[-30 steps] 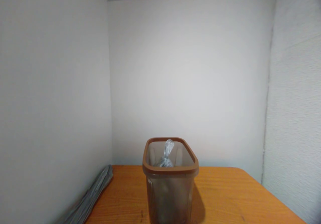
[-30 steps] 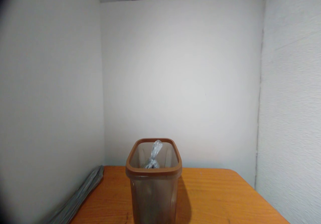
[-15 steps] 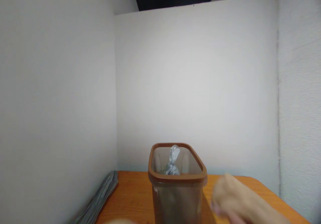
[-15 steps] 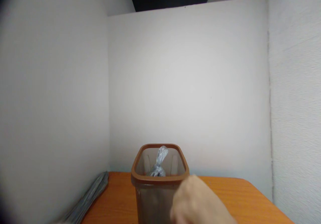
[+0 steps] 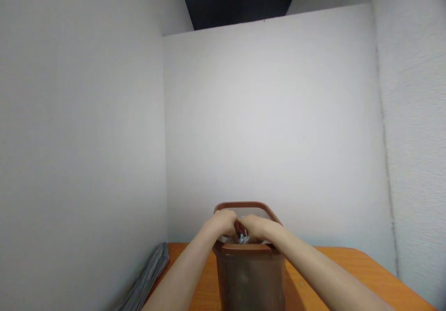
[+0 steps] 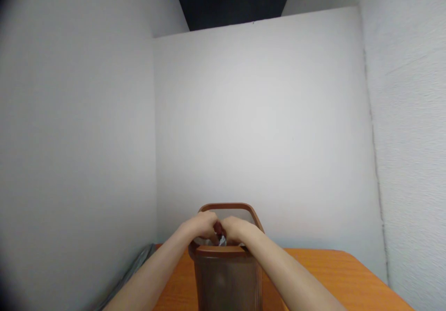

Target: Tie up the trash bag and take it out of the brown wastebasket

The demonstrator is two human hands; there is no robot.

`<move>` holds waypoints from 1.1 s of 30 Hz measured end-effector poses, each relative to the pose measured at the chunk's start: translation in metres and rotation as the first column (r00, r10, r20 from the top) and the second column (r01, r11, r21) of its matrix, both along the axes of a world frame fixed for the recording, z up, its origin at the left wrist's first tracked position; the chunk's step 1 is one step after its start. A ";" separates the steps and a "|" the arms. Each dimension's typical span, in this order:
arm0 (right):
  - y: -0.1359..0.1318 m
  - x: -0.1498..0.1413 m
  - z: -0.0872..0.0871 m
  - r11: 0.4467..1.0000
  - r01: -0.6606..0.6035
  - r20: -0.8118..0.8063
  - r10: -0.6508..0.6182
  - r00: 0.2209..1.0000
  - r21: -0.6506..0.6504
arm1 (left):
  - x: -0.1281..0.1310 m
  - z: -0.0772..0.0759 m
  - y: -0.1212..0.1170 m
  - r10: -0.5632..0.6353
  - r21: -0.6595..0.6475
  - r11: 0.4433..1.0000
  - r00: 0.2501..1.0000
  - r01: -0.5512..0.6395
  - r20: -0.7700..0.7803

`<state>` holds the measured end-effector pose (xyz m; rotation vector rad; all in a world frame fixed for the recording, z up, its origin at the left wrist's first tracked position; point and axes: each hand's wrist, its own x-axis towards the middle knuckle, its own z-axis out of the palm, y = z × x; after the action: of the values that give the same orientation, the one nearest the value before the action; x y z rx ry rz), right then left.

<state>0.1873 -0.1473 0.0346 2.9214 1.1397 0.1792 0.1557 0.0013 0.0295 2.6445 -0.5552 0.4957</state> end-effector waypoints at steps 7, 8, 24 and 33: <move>-0.018 0.010 0.001 0.986 -0.037 -0.006 0.038 0.999 0.164 | 0.010 -0.003 -0.009 0.033 0.169 0.985 0.999 -0.030 -0.011; -0.023 0.011 0.004 0.975 -0.055 -0.008 0.058 0.998 0.217 | 0.010 -0.002 -0.006 0.026 0.167 0.986 1.000 -0.025 0.000; -0.099 0.011 0.013 0.636 -0.198 0.140 0.141 0.980 0.745 | 0.009 0.008 0.042 0.042 -0.135 0.991 0.991 -0.026 0.125; -0.064 -0.007 0.008 0.877 -0.189 0.162 0.130 0.978 0.442 | -0.003 0.000 0.006 -0.025 0.027 0.999 0.993 0.022 0.116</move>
<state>0.1805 -0.2108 0.0424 3.1290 1.4967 0.7212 0.1528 0.0075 0.0292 2.6427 -0.6312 0.6434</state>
